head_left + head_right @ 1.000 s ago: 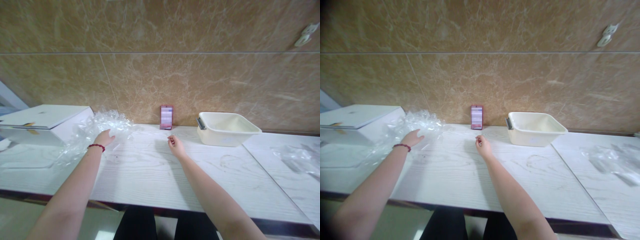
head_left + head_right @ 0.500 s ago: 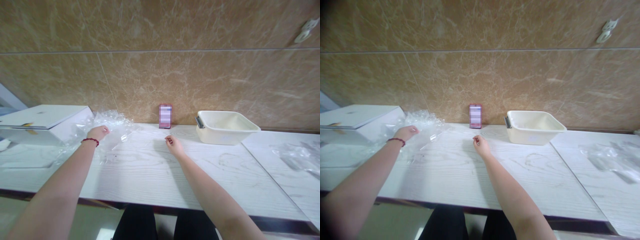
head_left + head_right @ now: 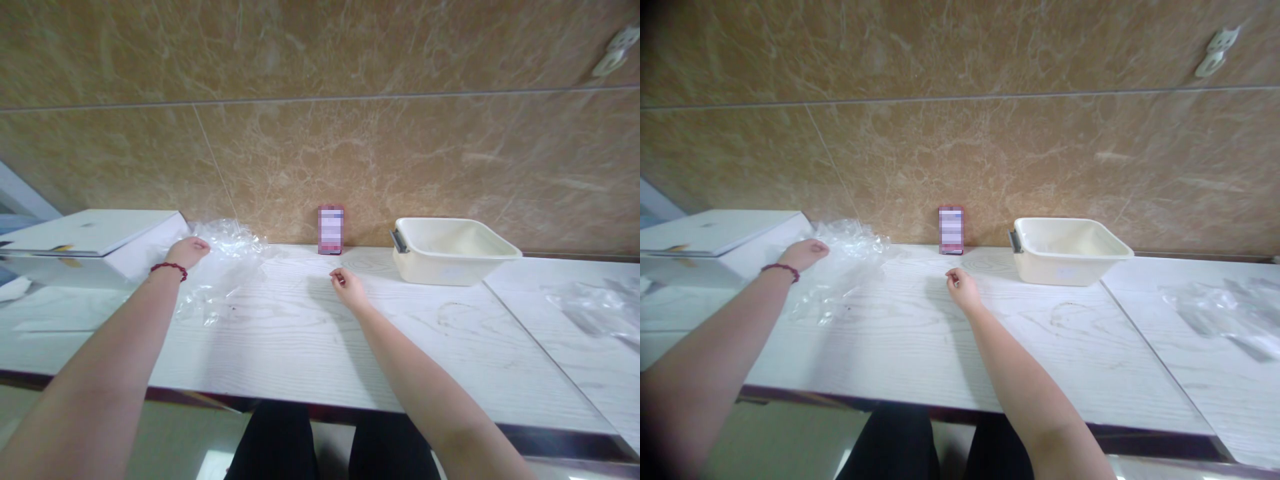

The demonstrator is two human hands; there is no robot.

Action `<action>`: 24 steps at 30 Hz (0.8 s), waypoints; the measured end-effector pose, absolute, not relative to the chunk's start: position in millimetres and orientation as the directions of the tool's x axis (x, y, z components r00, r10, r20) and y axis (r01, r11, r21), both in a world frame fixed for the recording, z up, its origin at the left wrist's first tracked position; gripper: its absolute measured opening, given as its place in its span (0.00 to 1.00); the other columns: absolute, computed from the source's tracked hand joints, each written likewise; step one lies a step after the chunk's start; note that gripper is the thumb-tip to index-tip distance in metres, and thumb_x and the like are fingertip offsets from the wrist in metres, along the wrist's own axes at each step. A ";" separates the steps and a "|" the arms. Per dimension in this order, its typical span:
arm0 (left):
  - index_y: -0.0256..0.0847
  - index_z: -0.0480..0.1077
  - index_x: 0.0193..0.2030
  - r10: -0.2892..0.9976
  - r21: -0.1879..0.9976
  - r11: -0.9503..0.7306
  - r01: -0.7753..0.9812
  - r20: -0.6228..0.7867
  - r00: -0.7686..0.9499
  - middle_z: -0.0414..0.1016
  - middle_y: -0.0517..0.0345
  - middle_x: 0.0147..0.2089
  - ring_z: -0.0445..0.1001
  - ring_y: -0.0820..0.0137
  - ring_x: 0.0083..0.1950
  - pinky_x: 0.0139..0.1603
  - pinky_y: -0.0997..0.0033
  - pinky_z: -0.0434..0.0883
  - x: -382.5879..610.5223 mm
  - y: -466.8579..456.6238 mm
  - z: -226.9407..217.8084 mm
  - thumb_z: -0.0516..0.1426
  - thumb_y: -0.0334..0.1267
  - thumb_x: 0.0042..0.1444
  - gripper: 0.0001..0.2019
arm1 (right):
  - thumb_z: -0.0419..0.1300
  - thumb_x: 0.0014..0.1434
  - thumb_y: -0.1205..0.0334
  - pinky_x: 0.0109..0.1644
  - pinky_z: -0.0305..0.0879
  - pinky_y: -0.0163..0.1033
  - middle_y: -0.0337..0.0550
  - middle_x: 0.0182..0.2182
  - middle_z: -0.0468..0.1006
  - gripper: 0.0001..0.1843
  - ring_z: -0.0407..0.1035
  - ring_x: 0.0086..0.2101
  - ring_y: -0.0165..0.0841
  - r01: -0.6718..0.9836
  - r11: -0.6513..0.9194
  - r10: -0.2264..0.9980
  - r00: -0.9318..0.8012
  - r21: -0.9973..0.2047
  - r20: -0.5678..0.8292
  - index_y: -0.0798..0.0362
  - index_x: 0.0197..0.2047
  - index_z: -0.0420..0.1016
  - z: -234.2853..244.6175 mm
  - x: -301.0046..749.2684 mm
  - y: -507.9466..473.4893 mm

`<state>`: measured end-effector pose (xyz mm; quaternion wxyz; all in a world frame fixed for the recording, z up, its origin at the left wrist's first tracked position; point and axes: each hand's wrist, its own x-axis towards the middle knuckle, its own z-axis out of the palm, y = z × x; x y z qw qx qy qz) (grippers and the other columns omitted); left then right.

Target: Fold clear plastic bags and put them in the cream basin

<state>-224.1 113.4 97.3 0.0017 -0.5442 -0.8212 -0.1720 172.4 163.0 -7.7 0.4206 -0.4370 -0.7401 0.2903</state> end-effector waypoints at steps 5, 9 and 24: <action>0.29 0.66 0.42 0.858 0.369 0.412 0.833 0.150 -0.491 0.73 0.57 0.37 0.66 0.74 0.35 0.35 0.78 0.62 -220.2 108.7 109.9 0.54 0.42 0.48 0.19 | 0.48 0.48 0.65 0.35 0.61 0.34 0.38 0.27 0.72 0.09 0.66 0.29 0.28 0.401 0.433 0.899 -0.262 -0.807 0.352 0.51 0.32 0.67 -6.8 172.4 162.2; 0.31 0.67 0.43 0.868 0.424 0.389 0.818 0.130 -0.480 0.72 0.59 0.40 0.65 0.73 0.39 0.41 0.77 0.61 -217.1 105.5 114.1 0.55 0.44 0.47 0.20 | 0.48 0.48 0.64 0.35 0.62 0.34 0.38 0.27 0.72 0.09 0.66 0.29 0.28 0.407 0.429 0.901 -0.263 -0.806 0.346 0.51 0.32 0.67 -5.4 172.8 161.4; 0.31 0.59 0.51 0.839 0.490 0.319 0.811 0.253 -0.482 0.67 0.58 0.38 0.60 0.79 0.29 0.37 0.77 0.61 -207.7 97.0 142.1 0.42 0.39 0.58 0.19 | 0.48 0.49 0.63 0.34 0.61 0.34 0.38 0.26 0.71 0.09 0.65 0.28 0.28 0.400 0.429 0.901 -0.260 -0.810 0.348 0.52 0.32 0.67 -6.4 174.3 160.8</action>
